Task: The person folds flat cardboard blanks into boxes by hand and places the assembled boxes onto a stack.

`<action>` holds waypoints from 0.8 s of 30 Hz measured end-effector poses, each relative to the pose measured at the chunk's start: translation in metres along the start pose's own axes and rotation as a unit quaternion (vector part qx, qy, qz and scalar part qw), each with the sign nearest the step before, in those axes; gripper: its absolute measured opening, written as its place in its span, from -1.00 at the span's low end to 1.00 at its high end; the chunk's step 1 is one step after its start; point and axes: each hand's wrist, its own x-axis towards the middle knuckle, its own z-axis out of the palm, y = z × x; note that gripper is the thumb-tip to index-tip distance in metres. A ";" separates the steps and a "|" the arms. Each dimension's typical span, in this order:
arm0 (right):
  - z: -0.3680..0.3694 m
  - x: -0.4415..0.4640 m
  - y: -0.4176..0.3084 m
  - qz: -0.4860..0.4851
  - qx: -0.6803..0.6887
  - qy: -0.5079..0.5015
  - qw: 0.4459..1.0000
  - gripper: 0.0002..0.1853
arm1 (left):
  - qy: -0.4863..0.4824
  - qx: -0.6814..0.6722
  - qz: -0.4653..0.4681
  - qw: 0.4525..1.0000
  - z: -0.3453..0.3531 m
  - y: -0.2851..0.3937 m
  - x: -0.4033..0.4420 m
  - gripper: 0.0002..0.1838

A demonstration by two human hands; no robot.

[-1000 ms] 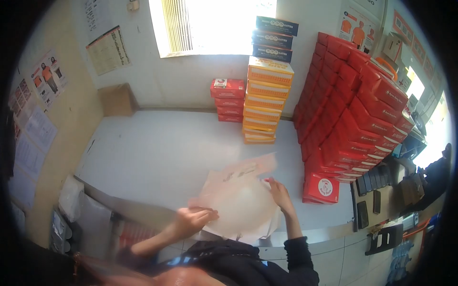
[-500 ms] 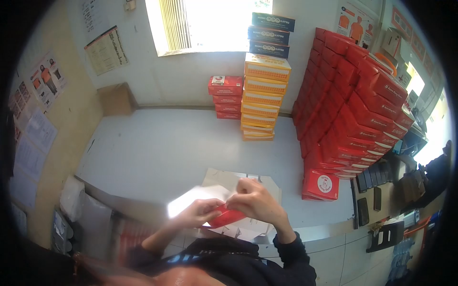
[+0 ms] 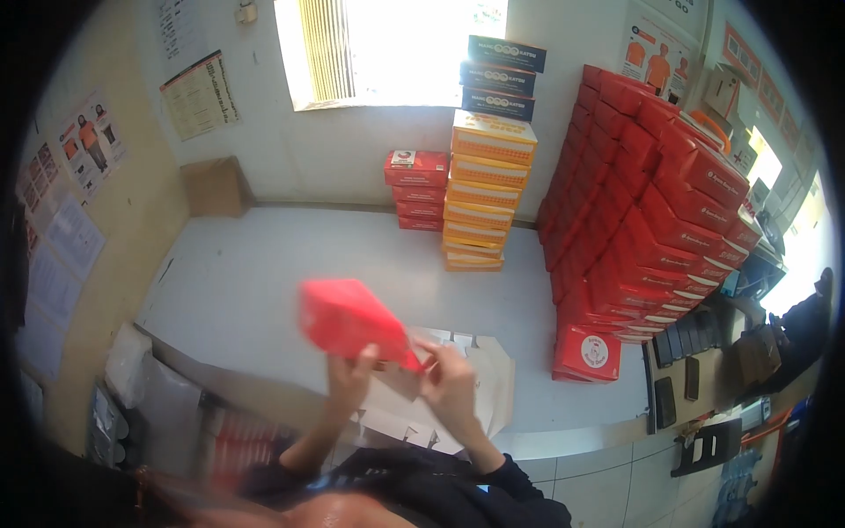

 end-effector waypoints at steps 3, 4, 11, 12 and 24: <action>-0.029 0.017 -0.005 0.070 0.196 0.022 0.978 -0.90 | 0.026 0.001 0.065 0.998 -0.008 0.024 0.001 -0.75; -0.030 0.016 -0.012 0.054 0.214 0.036 0.975 -0.91 | 0.044 0.000 0.084 0.996 -0.007 0.029 0.001 -0.76; -0.031 0.009 -0.029 0.057 0.325 0.065 0.942 -0.91 | 0.068 -0.023 0.101 0.992 -0.015 0.038 0.001 -0.69; -0.028 0.010 -0.031 0.059 0.323 0.064 0.942 -0.91 | 0.089 -0.029 0.088 0.992 -0.004 0.035 -0.003 -0.68; -0.020 0.002 -0.051 0.018 0.179 -0.042 0.983 -0.87 | -0.141 0.277 0.205 0.928 0.002 0.003 -0.011 -0.78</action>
